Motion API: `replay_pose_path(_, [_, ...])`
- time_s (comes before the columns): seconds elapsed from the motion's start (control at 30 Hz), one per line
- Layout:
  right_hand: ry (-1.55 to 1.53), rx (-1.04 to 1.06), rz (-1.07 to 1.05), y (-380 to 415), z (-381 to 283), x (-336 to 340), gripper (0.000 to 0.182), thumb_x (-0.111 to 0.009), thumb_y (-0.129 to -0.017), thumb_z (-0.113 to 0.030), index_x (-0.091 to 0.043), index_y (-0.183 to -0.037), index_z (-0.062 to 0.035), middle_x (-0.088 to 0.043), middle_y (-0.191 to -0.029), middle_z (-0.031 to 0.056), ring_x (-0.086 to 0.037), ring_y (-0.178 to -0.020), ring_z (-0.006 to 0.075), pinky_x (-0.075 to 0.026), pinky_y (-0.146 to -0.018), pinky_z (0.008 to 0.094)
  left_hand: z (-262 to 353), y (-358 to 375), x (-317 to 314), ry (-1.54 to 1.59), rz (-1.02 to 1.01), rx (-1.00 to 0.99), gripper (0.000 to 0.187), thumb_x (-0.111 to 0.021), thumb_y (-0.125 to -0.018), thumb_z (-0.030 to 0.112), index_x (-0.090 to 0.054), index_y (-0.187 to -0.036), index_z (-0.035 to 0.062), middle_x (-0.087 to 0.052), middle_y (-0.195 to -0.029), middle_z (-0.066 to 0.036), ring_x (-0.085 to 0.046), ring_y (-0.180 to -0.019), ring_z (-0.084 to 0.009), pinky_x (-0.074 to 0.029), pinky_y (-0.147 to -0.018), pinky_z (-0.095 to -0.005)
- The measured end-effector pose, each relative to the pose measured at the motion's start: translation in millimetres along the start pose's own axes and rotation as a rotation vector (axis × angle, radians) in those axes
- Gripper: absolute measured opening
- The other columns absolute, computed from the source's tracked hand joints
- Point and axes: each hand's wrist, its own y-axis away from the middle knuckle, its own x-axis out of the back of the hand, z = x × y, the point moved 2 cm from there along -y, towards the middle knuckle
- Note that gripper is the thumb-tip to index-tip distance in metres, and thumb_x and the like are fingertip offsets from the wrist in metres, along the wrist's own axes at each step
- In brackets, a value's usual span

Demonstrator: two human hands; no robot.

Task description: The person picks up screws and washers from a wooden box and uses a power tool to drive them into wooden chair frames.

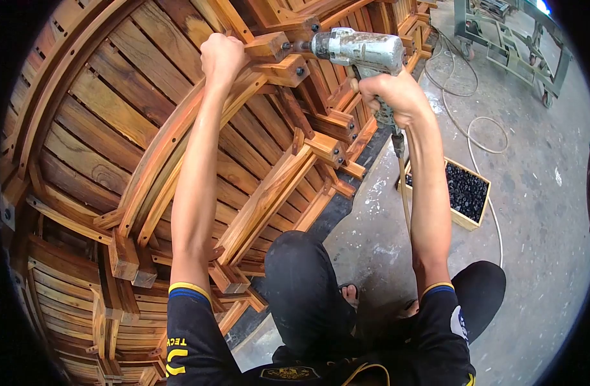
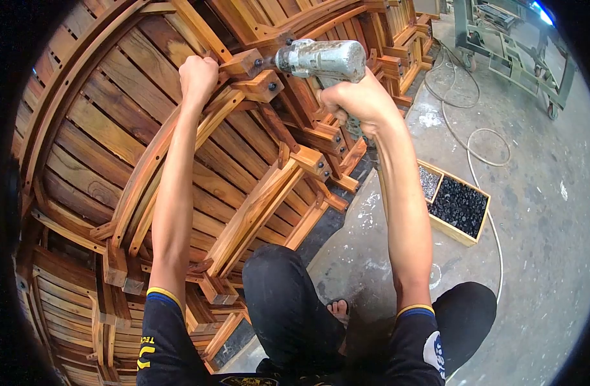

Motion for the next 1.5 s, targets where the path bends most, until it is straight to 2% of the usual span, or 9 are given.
replay_pose_path(0.07, [-0.019,0.0,-0.046,-2,4,2,0.018,-0.057,-0.063,0.005,-0.061,-0.08,0.0008,-0.059,-0.069,0.0044,-0.046,-0.047,0.0085,-0.035,-0.039,0.0246,0,-2,0,-0.002,0.003,0.006,0.032,-0.05,-0.086,0.017,-0.065,-0.091,-0.0107,-0.063,-0.096,-0.032,-0.063,-0.093,-0.0438,-0.051,-0.082,-0.0473])
replay_pose_path(0.47, [-0.003,-0.046,-0.016,1,1,0,0.023,-0.056,-0.064,0.007,-0.06,-0.086,-0.0003,-0.056,-0.067,0.0033,-0.046,-0.048,0.0085,-0.034,-0.039,0.0245,-6,-5,-3,0.042,-0.018,0.068,0.032,-0.048,-0.085,0.017,-0.063,-0.092,-0.011,-0.062,-0.097,-0.033,-0.061,-0.097,-0.0441,-0.049,-0.084,-0.0469])
replay_pose_path(0.6, [-0.071,-0.035,-0.027,-3,8,2,0.026,-0.061,-0.065,0.002,-0.059,-0.09,-0.0027,-0.055,-0.066,0.0003,-0.05,-0.051,0.0086,-0.038,-0.042,0.0242,-17,-9,-11,0.086,0.155,-0.07,0.034,-0.047,-0.082,0.016,-0.061,-0.08,-0.015,-0.061,-0.081,-0.035,-0.062,-0.088,-0.0461,-0.049,-0.078,-0.0474])
replay_pose_path(0.67, [-0.036,-0.046,-0.023,-2,5,2,0.025,-0.061,-0.064,0.003,-0.058,-0.088,-0.0032,-0.054,-0.066,-0.0001,-0.05,-0.052,0.0089,-0.039,-0.043,0.0243,-11,-3,-4,0.088,0.11,-0.051,0.034,-0.046,-0.082,0.015,-0.061,-0.079,-0.0149,-0.061,-0.081,-0.036,-0.063,-0.087,-0.0461,-0.049,-0.077,-0.048])
replay_pose_path(0.7, [-0.035,-0.03,-0.022,-1,3,0,0.025,-0.061,-0.064,0.003,-0.058,-0.088,-0.0032,-0.054,-0.066,-0.0001,-0.05,-0.052,0.0089,-0.039,-0.043,0.0243,-9,-3,-1,0.099,-0.014,0.032,0.032,-0.048,-0.084,0.017,-0.061,-0.086,-0.0117,-0.061,-0.093,-0.035,-0.061,-0.093,-0.0467,-0.049,-0.081,-0.0487])
replay_pose_path(0.77, [-0.133,-0.013,-0.007,1,1,-3,0.026,-0.055,-0.06,0.008,-0.058,-0.084,-0.0009,-0.055,-0.069,0.002,-0.043,-0.047,0.0086,-0.032,-0.039,0.0241,-7,-2,1,0.098,0.0,0.07,0.032,-0.047,-0.085,0.017,-0.061,-0.086,-0.0122,-0.062,-0.092,-0.034,-0.062,-0.092,-0.0459,-0.049,-0.08,-0.0483])
replay_pose_path(1.13, [-0.056,-0.017,0.012,1,-1,-4,0.024,-0.054,-0.06,0.009,-0.057,-0.082,-0.001,-0.055,-0.07,0.0018,-0.044,-0.049,0.0079,-0.033,-0.039,0.023,-3,1,3,0.108,-0.01,0.108,0.034,-0.047,-0.085,0.017,-0.062,-0.089,-0.0129,-0.063,-0.093,-0.033,-0.063,-0.092,-0.0444,-0.05,-0.08,-0.0469])
replay_pose_path(1.3, [-0.056,0.008,-0.008,-1,1,-2,0.022,-0.054,-0.061,0.007,-0.058,-0.082,0.0002,-0.057,-0.07,0.0031,-0.045,-0.047,0.0082,-0.034,-0.039,0.0234,2,5,10,0.215,-0.069,0.127,0.034,-0.048,-0.083,0.016,-0.06,-0.083,-0.0152,-0.063,-0.084,-0.032,-0.065,-0.078,-0.0377,-0.049,-0.07,-0.0435])
replay_pose_path(1.5, [-0.028,-0.038,-0.012,-2,7,1,0.02,-0.056,-0.063,0.006,-0.059,-0.081,0.0001,-0.057,-0.069,0.003,-0.044,-0.047,0.0082,-0.034,-0.039,0.0236,-2,3,7,0.142,-0.026,0.048,0.035,-0.048,-0.082,0.018,-0.061,-0.082,-0.0149,-0.062,-0.082,-0.033,-0.064,-0.082,-0.0409,-0.049,-0.074,-0.0445])
